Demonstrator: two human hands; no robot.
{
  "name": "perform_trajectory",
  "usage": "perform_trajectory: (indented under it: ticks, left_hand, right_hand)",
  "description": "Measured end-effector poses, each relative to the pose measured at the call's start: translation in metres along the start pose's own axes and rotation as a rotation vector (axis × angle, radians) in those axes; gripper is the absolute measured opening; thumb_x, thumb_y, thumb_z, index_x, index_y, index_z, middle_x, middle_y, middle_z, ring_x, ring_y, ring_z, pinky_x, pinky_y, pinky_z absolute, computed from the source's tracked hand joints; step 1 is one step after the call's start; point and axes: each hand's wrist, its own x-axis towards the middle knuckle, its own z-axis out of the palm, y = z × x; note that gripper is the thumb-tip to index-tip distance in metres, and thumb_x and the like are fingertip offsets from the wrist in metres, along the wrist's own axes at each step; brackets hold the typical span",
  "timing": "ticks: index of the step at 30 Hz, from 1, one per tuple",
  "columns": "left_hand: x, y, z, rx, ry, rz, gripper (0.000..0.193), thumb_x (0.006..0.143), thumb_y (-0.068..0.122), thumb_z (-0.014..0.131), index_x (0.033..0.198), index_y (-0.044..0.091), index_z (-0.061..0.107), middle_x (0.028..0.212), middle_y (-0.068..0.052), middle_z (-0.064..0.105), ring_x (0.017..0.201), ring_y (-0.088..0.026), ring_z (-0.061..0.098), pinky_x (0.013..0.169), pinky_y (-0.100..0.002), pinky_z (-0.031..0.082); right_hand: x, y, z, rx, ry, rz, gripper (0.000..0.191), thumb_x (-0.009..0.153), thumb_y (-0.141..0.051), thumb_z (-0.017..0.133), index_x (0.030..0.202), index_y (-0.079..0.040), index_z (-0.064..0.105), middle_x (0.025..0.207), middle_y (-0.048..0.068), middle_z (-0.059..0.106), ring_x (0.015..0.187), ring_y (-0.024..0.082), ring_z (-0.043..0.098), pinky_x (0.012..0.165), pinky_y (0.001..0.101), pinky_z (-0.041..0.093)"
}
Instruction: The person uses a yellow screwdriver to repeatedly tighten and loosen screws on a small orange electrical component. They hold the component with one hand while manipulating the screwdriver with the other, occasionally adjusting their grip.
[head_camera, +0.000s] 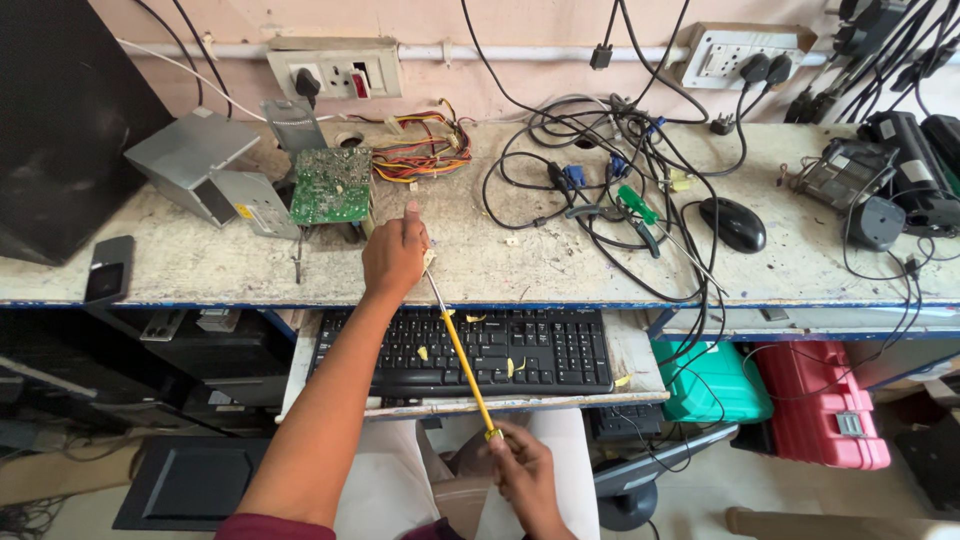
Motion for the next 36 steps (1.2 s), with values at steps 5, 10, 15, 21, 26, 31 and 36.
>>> perform_trajectory:
  ticks: [5, 10, 15, 21, 26, 31, 36]
  left_hand:
    - [0.001, -0.002, 0.002, 0.028, 0.006, 0.005, 0.078, 0.106, 0.058, 0.025, 0.063, 0.013, 0.072, 0.065, -0.01, 0.071, 0.075, -0.038, 0.07, 0.077, -0.05, 0.052]
    - [0.001, -0.003, 0.002, 0.032, 0.007, 0.044, 0.078, 0.106, 0.057, 0.024, 0.063, 0.012, 0.071, 0.063, -0.01, 0.071, 0.073, -0.038, 0.07, 0.076, -0.049, 0.053]
    - [0.0, -0.001, 0.0, 0.021, -0.001, 0.035, 0.078, 0.106, 0.055, 0.024, 0.062, 0.011, 0.071, 0.062, -0.01, 0.07, 0.069, -0.037, 0.069, 0.076, -0.049, 0.053]
    - [0.001, -0.001, 0.002, -0.013, 0.024, 0.047, 0.078, 0.107, 0.053, 0.025, 0.062, 0.01, 0.071, 0.062, -0.01, 0.07, 0.069, -0.037, 0.069, 0.076, -0.048, 0.053]
    - [0.001, 0.001, 0.002, -0.008, 0.021, 0.023, 0.077, 0.107, 0.053, 0.027, 0.061, 0.01, 0.072, 0.062, -0.01, 0.07, 0.07, -0.037, 0.069, 0.077, -0.048, 0.053]
    - [0.001, 0.006, -0.001, 0.004, 0.032, 0.022, 0.075, 0.107, 0.053, 0.029, 0.06, 0.012, 0.071, 0.064, -0.011, 0.07, 0.073, -0.039, 0.069, 0.078, -0.05, 0.053]
    - [0.002, 0.007, -0.002, 0.066, 0.025, -0.007, 0.074, 0.106, 0.055, 0.031, 0.06, 0.014, 0.071, 0.066, -0.012, 0.07, 0.076, -0.04, 0.07, 0.078, -0.051, 0.053]
  right_hand:
    - [0.005, 0.013, -0.001, -0.304, -0.043, -0.491, 0.024, 0.11, -0.021, 0.058, 0.116, 0.0, 0.069, 0.067, -0.002, 0.053, 0.059, 0.003, 0.047, 0.05, 0.0196, 0.039]
    - [0.013, 0.007, -0.007, 0.051, -0.23, -0.08, 0.03, 0.108, -0.028, 0.049, 0.107, -0.002, 0.063, 0.057, -0.004, 0.037, 0.044, 0.005, 0.029, 0.039, 0.0236, 0.022]
    - [0.011, -0.004, -0.01, 0.189, -0.326, 0.033, 0.032, 0.109, -0.033, 0.046, 0.106, -0.004, 0.06, 0.054, -0.003, 0.035, 0.038, 0.005, 0.023, 0.035, 0.0244, 0.017]
    - [0.009, -0.006, -0.003, 0.293, -0.362, 0.094, 0.033, 0.107, -0.038, 0.045, 0.106, -0.007, 0.057, 0.054, -0.002, 0.036, 0.037, 0.007, 0.024, 0.034, 0.024, 0.018]
    - [0.008, -0.002, -0.003, 0.384, -0.414, 0.141, 0.034, 0.108, -0.039, 0.046, 0.107, -0.006, 0.055, 0.056, -0.002, 0.037, 0.038, 0.007, 0.025, 0.035, 0.024, 0.02]
    - [0.012, 0.01, 0.0, 0.18, -0.247, 0.056, 0.021, 0.104, -0.027, 0.055, 0.101, -0.008, 0.061, 0.059, -0.003, 0.041, 0.043, 0.006, 0.029, 0.038, 0.0229, 0.022]
    - [0.019, 0.026, 0.003, -0.076, -0.181, -0.161, 0.041, 0.109, -0.036, 0.052, 0.079, -0.008, 0.051, 0.062, -0.005, 0.037, 0.05, 0.005, 0.033, 0.043, 0.0241, 0.026]
